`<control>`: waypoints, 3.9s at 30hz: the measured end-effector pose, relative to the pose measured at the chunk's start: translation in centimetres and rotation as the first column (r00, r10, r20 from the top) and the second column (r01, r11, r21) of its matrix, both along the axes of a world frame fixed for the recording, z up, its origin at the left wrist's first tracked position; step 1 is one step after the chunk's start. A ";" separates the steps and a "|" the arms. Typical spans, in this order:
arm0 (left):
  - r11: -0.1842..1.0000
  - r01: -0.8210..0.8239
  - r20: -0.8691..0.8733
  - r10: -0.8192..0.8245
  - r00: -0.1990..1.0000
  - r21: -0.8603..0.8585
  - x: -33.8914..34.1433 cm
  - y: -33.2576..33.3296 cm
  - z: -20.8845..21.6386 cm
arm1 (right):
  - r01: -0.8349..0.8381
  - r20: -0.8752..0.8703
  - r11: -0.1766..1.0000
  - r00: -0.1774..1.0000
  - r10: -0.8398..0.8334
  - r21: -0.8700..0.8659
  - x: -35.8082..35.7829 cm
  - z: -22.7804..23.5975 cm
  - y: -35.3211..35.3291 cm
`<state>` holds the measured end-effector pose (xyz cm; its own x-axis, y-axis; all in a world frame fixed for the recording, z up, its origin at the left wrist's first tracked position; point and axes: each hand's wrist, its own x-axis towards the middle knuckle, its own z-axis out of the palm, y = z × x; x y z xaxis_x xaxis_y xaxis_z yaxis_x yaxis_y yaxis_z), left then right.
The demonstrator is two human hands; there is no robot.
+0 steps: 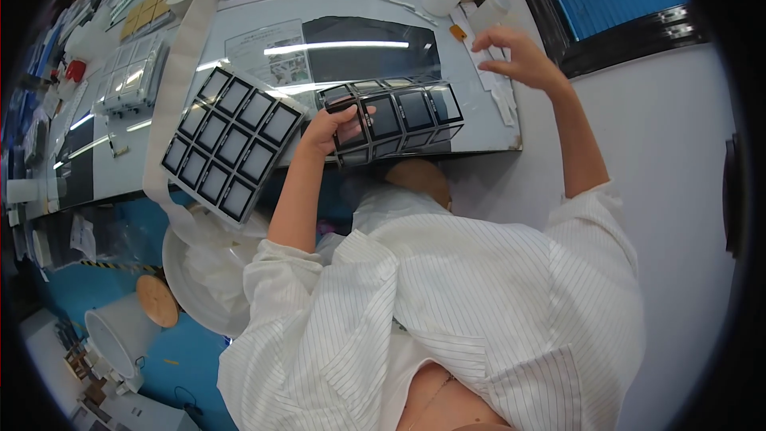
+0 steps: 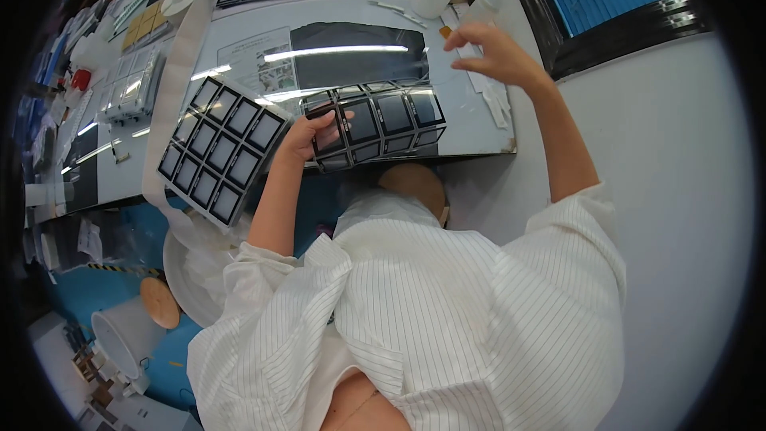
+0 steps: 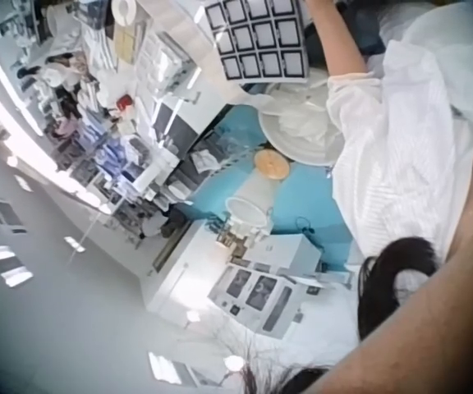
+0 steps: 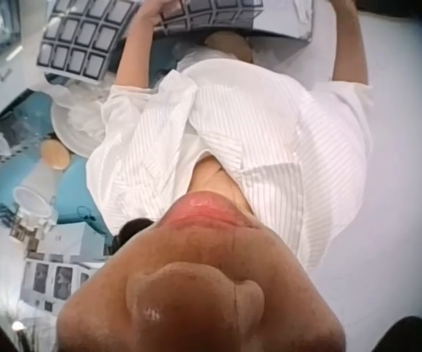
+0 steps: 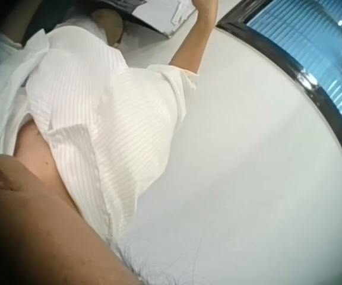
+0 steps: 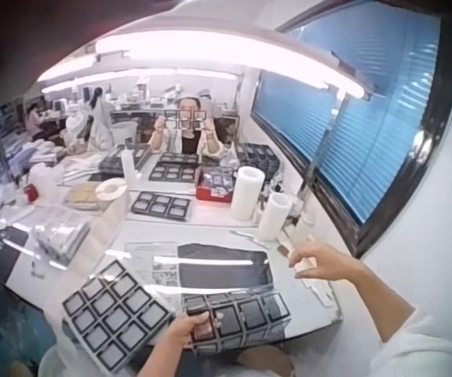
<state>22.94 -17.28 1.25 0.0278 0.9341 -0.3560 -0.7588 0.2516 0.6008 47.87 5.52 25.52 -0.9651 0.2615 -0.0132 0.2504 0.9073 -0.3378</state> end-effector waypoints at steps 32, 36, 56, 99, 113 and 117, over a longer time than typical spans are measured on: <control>0.983 0.178 0.050 -0.180 0.982 0.051 -0.1 -1.1 1.9 | 0.269 0.161 0.803 0.963 -0.216 -0.533 3.4 -6.8 -3.5; 0.984 0.170 0.060 -0.173 0.983 0.054 -0.3 -1.5 2.8 | 0.206 0.055 0.808 0.976 -0.211 -0.552 3.6 -8.9 -4.6; 0.882 0.438 -0.342 -0.362 0.867 0.174 -0.4 -3.4 5.2 | 0.353 0.248 0.380 0.921 -0.300 -0.855 3.1 1.7 2.2; 0.987 0.084 -0.629 0.022 0.777 0.138 1.0 -14.1 13.0 | 0.091 0.047 0.364 0.991 -0.127 -0.927 -1.1 2.5 -1.0; 0.907 -0.368 -0.962 -0.116 0.246 -0.203 13.9 -34.9 13.8 | -0.320 0.201 0.350 0.417 0.886 -0.881 -27.9 -2.5 -37.6; 0.678 -0.689 -0.920 0.049 0.389 -0.255 19.7 -40.2 12.0 | -0.218 0.254 0.264 0.072 0.964 -0.940 -28.6 -8.4 -53.7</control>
